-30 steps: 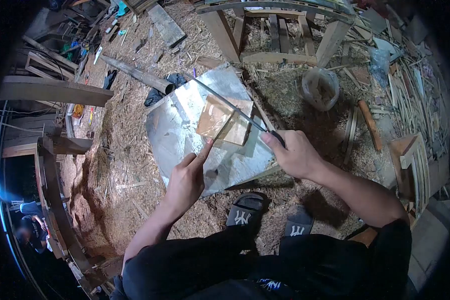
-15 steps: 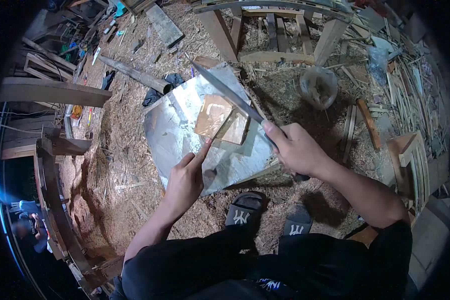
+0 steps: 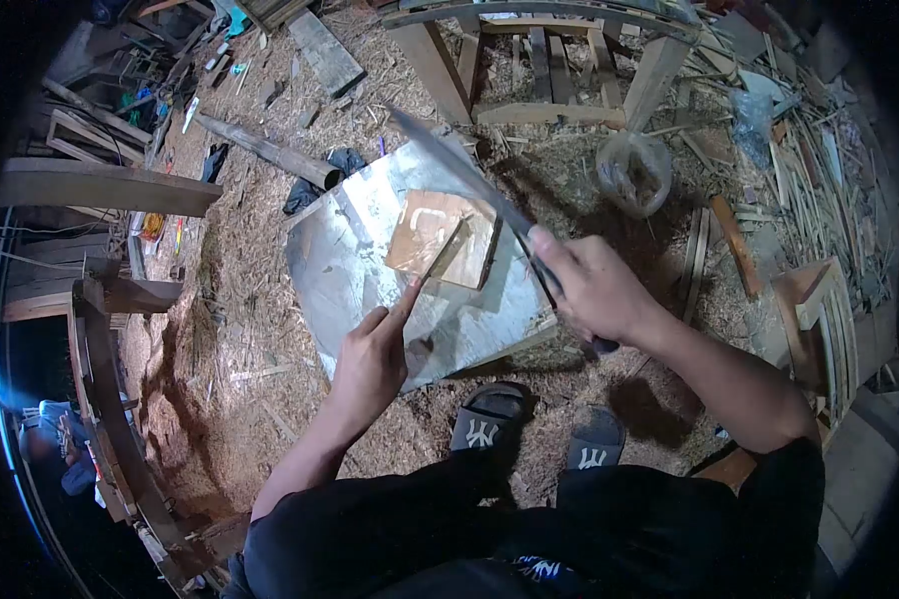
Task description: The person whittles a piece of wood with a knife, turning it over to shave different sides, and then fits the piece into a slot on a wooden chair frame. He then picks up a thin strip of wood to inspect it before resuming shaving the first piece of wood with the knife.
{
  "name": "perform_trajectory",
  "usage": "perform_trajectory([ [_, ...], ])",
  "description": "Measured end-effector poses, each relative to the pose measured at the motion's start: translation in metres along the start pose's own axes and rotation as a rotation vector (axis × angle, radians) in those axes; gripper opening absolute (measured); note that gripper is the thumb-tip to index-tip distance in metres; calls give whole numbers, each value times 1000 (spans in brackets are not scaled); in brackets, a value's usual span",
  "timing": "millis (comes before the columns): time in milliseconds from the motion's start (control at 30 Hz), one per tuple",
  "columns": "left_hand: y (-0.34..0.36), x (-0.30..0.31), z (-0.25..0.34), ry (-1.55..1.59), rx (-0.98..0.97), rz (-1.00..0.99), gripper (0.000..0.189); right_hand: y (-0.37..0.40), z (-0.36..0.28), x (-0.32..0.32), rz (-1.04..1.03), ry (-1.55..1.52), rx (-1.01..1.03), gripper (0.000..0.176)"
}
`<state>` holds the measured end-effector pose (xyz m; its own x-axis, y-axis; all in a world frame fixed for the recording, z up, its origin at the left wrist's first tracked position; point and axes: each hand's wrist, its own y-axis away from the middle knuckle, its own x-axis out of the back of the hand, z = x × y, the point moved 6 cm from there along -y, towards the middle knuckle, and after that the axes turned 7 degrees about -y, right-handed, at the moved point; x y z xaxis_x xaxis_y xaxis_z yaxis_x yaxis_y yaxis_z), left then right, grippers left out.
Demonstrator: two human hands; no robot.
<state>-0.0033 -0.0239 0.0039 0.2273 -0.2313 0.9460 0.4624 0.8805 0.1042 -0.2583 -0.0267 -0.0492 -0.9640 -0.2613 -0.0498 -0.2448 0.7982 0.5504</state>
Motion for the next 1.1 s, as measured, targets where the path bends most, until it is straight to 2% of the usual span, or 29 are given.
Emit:
perform_trajectory([
  [67, 3, -2, -1, 1, 12, -14, 75, 7, -25, 6, 138, 13, 417, 68],
  [133, 3, -1, 0, 30, -4, 5, 75, 10, -22, 2, 135, -13, 494, 67],
  [200, 3, -1, -1, 37, 10, -8, 75, 9, -7, -2, 282, 123, 715, 66],
  [233, 3, -1, -1, 45, 19, -18, 75, -5, 14, -4, 156, 277, 403, 65],
  [367, 5, 0, 3, 26, 9, -10, 75, -9, 23, 1, 95, 273, 254, 67],
  [400, 5, 0, 2, 37, 20, -16, 75, -4, 18, 0, 95, 274, 250, 67],
  [500, 1, -1, 0, 52, 30, -15, 75, 10, -15, 2, 202, 151, 547, 68],
  [533, 2, -2, 0, 49, 32, -14, 75, 10, -16, -1, 197, 151, 544, 68],
  [600, 3, -4, -2, 59, 23, -6, 75, 17, -25, -3, 184, 58, 716, 66],
  [633, 3, -3, -2, 70, 12, 3, 76, 14, -19, -4, 184, 55, 717, 66],
  [700, 4, -1, 0, 64, 10, -2, 75, -5, 12, -12, 108, 281, 330, 65],
  [800, 0, 1, 2, 61, 16, -8, 75, -1, 14, -11, 151, 247, 256, 66],
  [833, 2, 0, 2, 66, 32, -15, 74, -1, 17, -10, 149, 246, 250, 66],
  [900, 2, -1, 2, 62, 24, -8, 74, 0, 0, -6, 164, 196, 477, 66],
  [933, 3, -1, 2, 55, 19, -7, 73, 3, -5, -5, 164, 198, 475, 66],
  [1000, 4, -2, 1, 55, 18, -8, 73, 16, -23, -4, 183, 102, 603, 65],
  [1067, 3, -2, 1, 52, 8, -3, 74, 9, -7, -8, 137, 85, 605, 65],
  [1100, 4, -2, 2, 58, 21, -4, 72, 0, 8, -12, 124, 174, 434, 64],
])
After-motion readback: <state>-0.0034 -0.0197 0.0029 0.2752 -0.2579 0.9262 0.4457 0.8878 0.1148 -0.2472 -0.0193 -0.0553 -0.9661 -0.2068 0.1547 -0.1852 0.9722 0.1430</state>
